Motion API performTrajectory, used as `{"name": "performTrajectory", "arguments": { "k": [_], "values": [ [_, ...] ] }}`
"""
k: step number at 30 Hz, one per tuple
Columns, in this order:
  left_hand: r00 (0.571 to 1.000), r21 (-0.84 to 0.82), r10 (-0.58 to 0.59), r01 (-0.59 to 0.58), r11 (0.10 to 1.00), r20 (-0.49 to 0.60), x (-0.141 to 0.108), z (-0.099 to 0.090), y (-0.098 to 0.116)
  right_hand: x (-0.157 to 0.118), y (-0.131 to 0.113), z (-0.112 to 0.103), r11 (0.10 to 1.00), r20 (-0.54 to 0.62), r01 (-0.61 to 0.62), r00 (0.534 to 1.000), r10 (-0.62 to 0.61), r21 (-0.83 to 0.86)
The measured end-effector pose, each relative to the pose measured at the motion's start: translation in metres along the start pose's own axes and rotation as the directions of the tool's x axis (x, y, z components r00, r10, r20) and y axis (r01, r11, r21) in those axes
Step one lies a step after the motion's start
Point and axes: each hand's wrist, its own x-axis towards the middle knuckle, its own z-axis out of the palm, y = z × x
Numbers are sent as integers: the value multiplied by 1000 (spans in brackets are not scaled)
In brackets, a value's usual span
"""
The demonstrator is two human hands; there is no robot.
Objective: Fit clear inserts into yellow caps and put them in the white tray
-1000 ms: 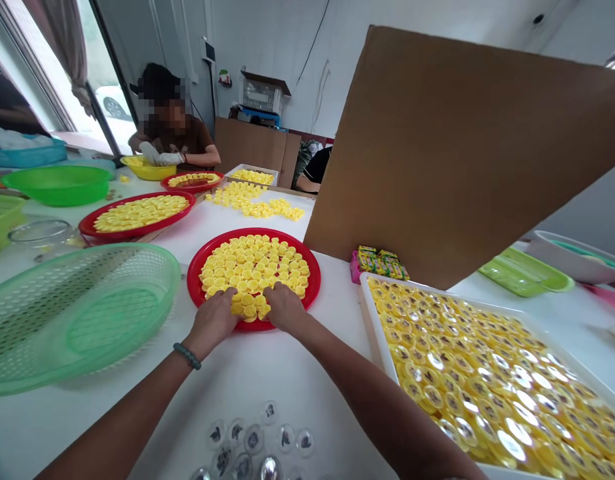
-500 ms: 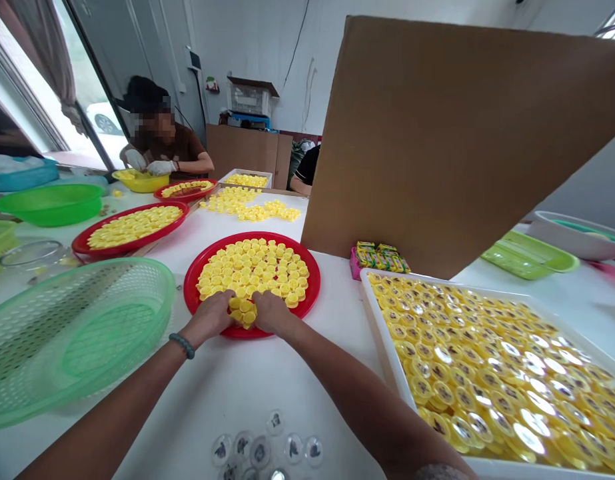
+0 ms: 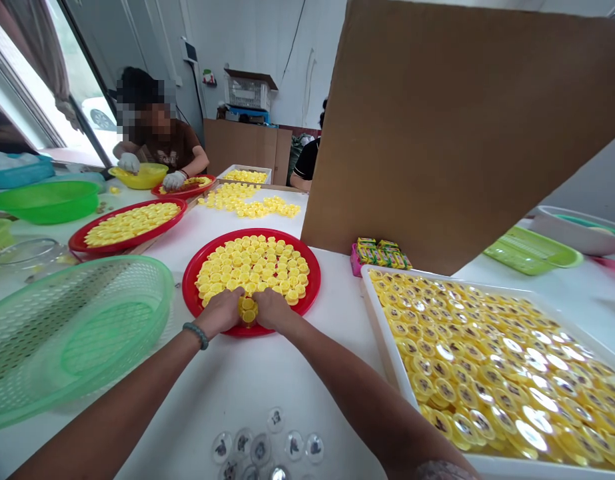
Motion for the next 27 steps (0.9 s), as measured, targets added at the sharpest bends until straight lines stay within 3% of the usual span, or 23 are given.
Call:
{"name": "performTrajectory", "arguments": {
  "k": [13, 27],
  "values": [
    [996, -57, -78, 81, 995, 50, 3, -5, 1, -1, 8, 3, 996, -39, 10, 999, -6, 87],
    [994, -183, -107, 104, 978, -8, -5, -7, 2, -6, 14, 2, 989, -117, 49, 993, -33, 139]
  ]
}}
